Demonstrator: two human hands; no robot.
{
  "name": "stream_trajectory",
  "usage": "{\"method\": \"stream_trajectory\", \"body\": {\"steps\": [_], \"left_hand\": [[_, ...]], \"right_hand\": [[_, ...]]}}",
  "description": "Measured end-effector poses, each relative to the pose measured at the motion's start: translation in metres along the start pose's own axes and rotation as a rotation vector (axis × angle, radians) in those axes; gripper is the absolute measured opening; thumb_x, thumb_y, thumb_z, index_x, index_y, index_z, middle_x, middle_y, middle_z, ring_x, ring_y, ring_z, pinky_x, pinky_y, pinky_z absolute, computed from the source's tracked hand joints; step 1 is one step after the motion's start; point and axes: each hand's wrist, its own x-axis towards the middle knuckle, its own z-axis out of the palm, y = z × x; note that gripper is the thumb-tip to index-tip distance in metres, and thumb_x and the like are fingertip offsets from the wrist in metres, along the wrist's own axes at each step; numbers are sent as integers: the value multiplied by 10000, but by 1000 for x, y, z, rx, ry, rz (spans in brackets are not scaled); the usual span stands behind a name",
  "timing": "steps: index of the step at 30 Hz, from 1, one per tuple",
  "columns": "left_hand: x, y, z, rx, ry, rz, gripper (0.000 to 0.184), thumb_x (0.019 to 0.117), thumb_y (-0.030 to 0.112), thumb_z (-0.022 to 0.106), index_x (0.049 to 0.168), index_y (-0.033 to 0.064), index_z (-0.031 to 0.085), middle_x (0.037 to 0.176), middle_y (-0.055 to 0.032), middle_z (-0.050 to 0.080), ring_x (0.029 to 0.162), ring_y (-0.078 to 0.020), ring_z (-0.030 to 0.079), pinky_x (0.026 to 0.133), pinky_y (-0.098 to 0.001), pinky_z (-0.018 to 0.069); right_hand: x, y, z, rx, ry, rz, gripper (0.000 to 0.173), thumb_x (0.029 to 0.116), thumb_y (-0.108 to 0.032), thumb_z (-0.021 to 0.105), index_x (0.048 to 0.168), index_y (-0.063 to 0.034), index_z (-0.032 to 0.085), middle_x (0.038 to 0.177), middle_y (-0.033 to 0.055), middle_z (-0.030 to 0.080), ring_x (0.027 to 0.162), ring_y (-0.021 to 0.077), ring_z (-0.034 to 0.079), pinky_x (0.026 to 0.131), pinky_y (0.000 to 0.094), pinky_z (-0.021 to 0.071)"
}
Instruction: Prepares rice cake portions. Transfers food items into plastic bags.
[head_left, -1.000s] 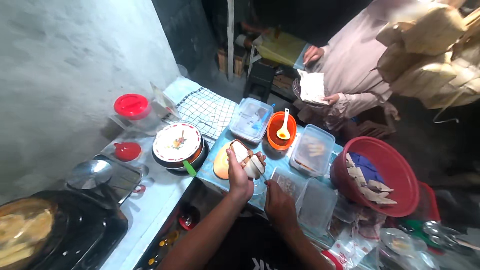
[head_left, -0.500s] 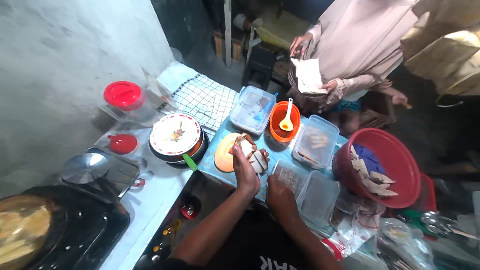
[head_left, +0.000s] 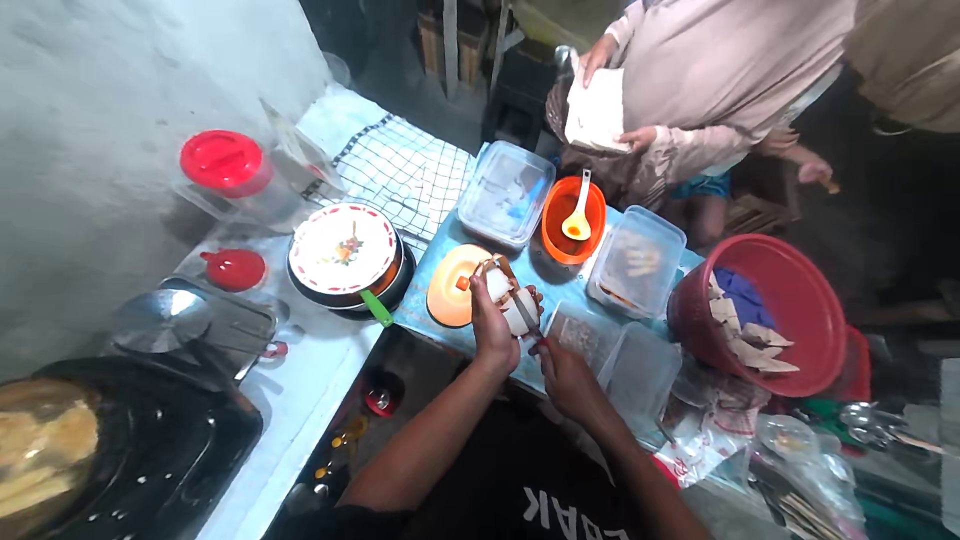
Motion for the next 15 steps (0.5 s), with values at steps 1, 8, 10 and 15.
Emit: {"method": "stream_trajectory", "body": {"steps": [1, 8, 10, 15], "left_hand": [[2, 1, 0, -12, -2, -27, 845, 954, 812, 220, 1477, 186, 442, 1207, -213, 676, 1030, -385, 699, 853, -572, 590], [0, 9, 0, -34, -45, -76, 883, 947, 823, 179, 1429, 151, 487, 1206, -204, 683, 1026, -365, 705, 841, -543, 596], [0, 11, 1, -32, -38, -79, 898, 941, 831, 168, 1426, 147, 487, 1199, -206, 691, 1012, -359, 712, 815, -523, 601], [-1, 14, 2, -78, -24, -49, 865, 963, 801, 191, 1390, 127, 525, 1185, -204, 691, 1031, -362, 705, 879, -562, 582]], "right_hand": [[1, 2, 0, 8, 17, -6, 394, 1119, -255, 324, 1298, -75, 625, 897, 115, 682, 798, 258, 685, 772, 467, 578], [-1, 2, 23, -214, 379, -142, 322, 1047, -145, 452, 1262, -35, 665, 972, 145, 751, 803, 306, 746, 713, 479, 612], [-3, 4, 26, -187, 436, -200, 319, 1039, -148, 443, 1222, -34, 676, 913, 126, 747, 737, 286, 737, 648, 463, 606], [-9, 7, 35, -295, 533, -290, 286, 1004, -122, 499, 1176, -16, 700, 887, 109, 751, 642, 249, 726, 541, 420, 594]]}}
